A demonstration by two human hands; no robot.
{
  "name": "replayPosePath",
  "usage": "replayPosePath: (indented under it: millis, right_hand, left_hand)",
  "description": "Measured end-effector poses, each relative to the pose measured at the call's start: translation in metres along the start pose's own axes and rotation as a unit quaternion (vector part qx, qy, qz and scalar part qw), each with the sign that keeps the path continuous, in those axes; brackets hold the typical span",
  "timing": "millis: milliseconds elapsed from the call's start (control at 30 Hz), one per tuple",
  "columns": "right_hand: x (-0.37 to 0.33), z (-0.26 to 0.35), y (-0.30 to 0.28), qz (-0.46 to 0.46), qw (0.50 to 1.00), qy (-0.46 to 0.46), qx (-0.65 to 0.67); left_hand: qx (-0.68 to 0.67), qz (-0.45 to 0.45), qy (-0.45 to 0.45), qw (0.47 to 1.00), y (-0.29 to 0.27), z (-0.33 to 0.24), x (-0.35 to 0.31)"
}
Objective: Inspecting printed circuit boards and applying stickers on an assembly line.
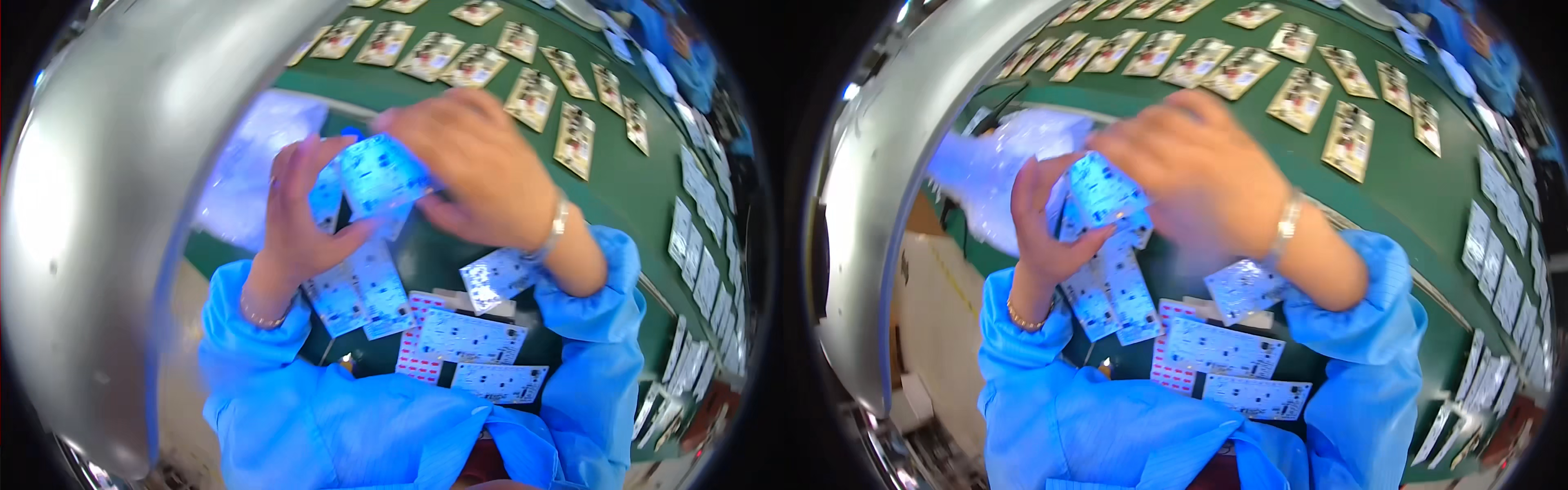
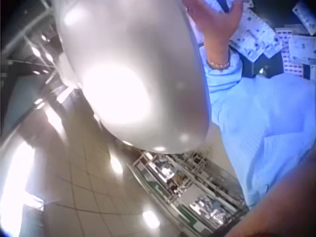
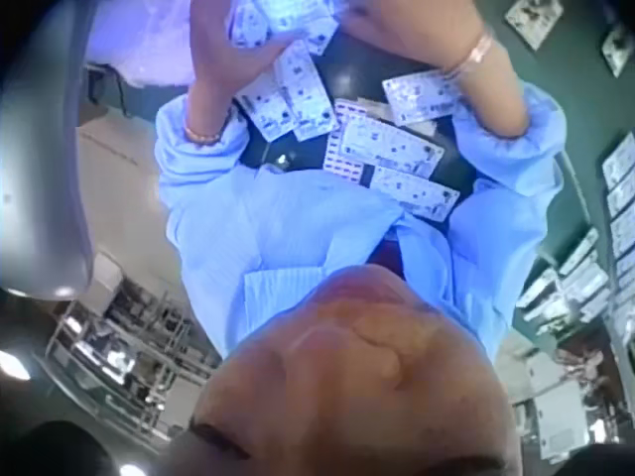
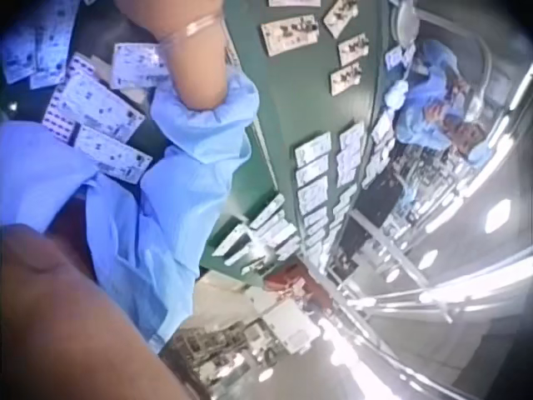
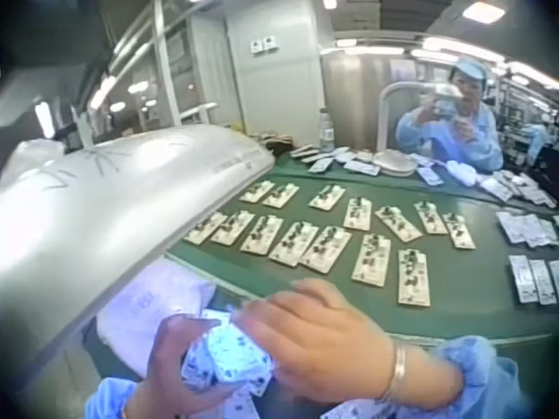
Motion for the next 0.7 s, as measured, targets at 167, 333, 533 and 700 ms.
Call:
replayPosePath:
  millis: [167,333,533,700]
  right_hand:
    - [-0.003,-0.014,-0.018,-0.075,0.996,0.045,0.019]
    - [-0.005,-0.014,-0.014,-0.089,0.993,0.053,0.054]
    - [-0.011,-0.017,-0.015,-0.111,0.985,0.084,0.101]
    - [-0.013,-0.019,-0.009,-0.085,0.982,0.105,0.135]
  left_hand:
    - [-0.068,-0.058,0.045,0.995,-0.02,-0.006,0.013]
    - [-0.032,-0.03,0.023,0.999,-0.027,-0.004,0.006]
    - [-0.087,-0.077,-0.012,0.993,-0.027,-0.004,0.004]
    - [-0.125,-0.084,-0.044,0.988,-0.026,0.002,0.001]
Point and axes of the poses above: each hand's wrist, its own x-axis towards the middle knuckle, its own y-axis out of the palm, z = x × y, the point moved 5 cm from there along x, towards the middle knuckle, and after that the axes turned 3 degrees about z, right-handed, at the moved point
